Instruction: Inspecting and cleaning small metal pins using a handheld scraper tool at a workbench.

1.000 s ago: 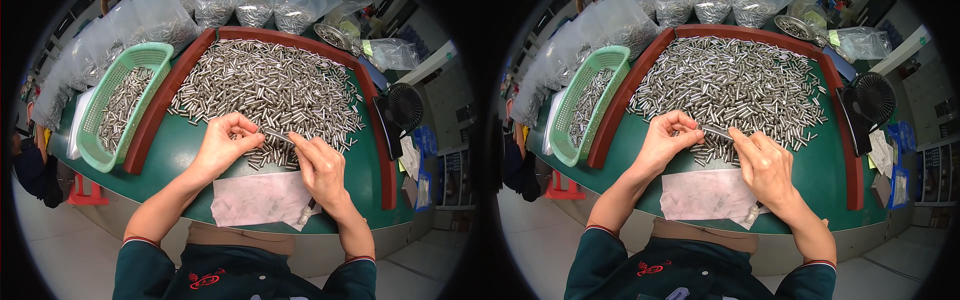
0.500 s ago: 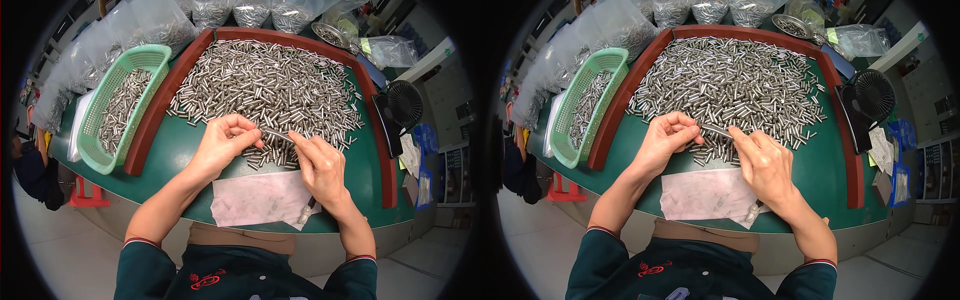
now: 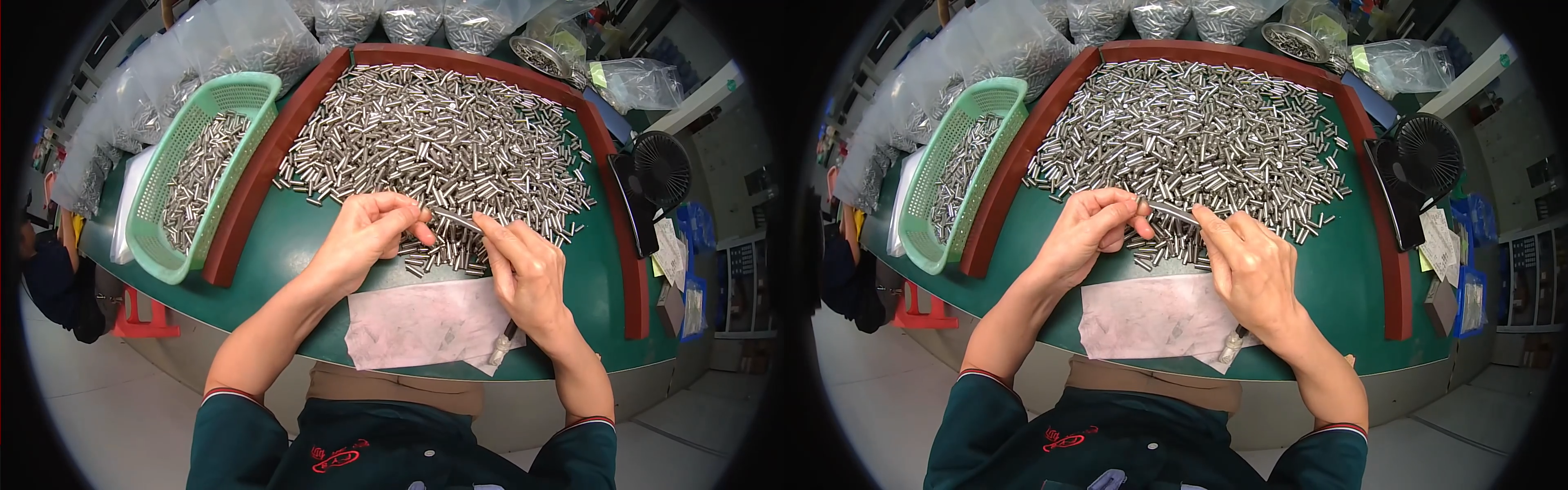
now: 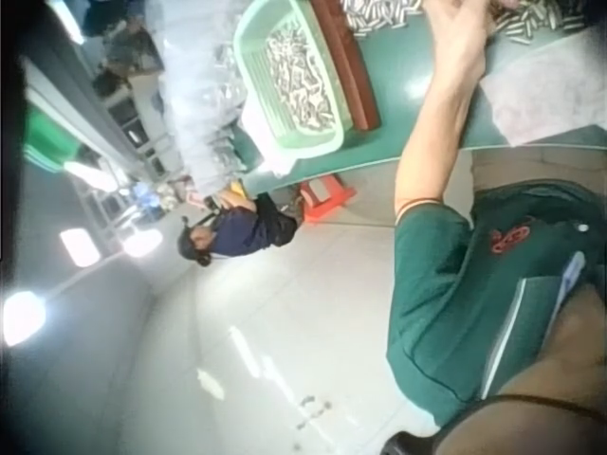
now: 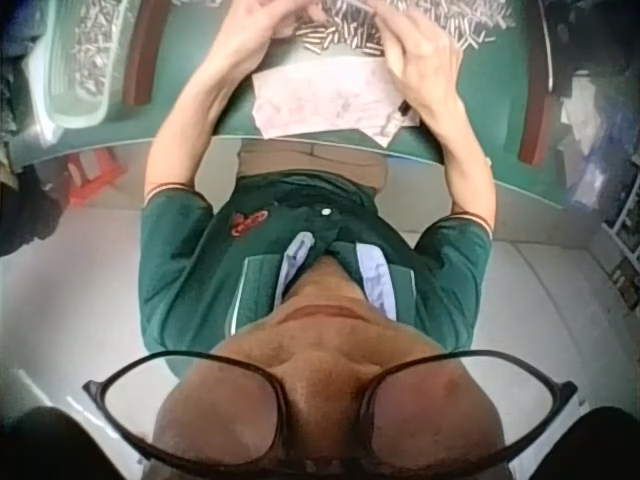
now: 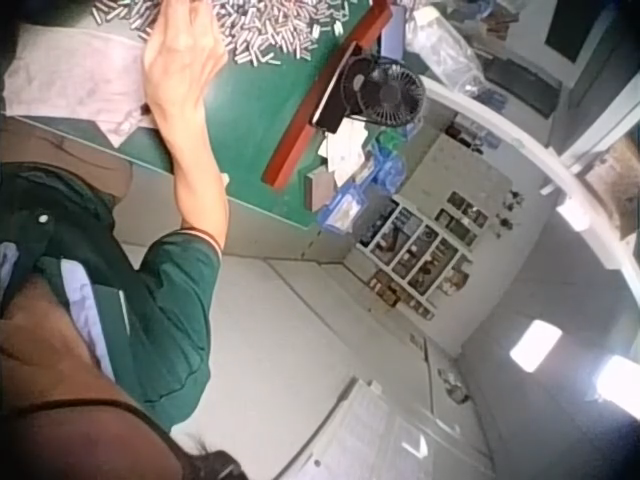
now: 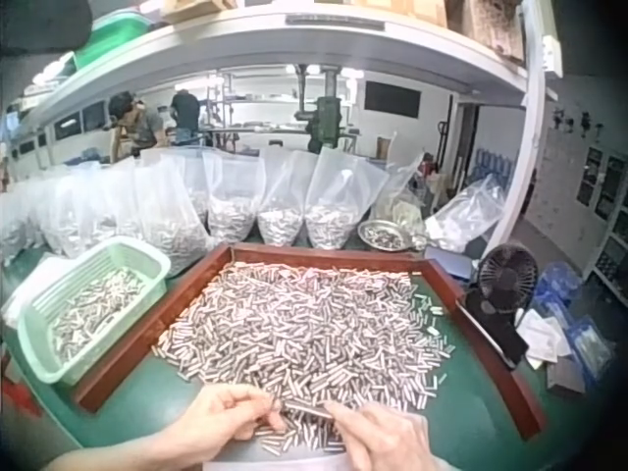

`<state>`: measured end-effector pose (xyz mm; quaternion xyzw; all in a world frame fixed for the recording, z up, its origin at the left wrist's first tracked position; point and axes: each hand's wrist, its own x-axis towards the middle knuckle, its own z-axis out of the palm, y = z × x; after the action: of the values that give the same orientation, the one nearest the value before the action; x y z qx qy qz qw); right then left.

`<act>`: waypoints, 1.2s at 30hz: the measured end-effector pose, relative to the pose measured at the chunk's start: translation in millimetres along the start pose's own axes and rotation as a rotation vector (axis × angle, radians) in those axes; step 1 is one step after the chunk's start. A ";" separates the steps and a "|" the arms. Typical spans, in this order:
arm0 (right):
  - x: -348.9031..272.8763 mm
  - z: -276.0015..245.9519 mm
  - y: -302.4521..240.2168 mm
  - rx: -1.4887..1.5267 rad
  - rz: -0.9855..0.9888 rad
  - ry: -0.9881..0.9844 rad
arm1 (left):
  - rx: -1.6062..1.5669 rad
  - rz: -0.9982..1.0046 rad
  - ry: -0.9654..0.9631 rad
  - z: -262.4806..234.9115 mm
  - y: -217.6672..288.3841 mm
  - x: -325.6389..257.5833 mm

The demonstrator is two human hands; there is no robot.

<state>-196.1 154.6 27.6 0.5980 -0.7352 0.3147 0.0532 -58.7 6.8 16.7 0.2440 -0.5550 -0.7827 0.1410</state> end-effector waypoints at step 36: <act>0.4 1.2 4.5 0.006 -0.011 0.053 | -0.068 0.052 0.084 -20.8 13.6 4.9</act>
<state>-199.9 154.1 25.0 0.5936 -0.7293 0.3325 0.0725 -52.3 -16.9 22.8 0.2573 -0.5280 -0.7861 0.1925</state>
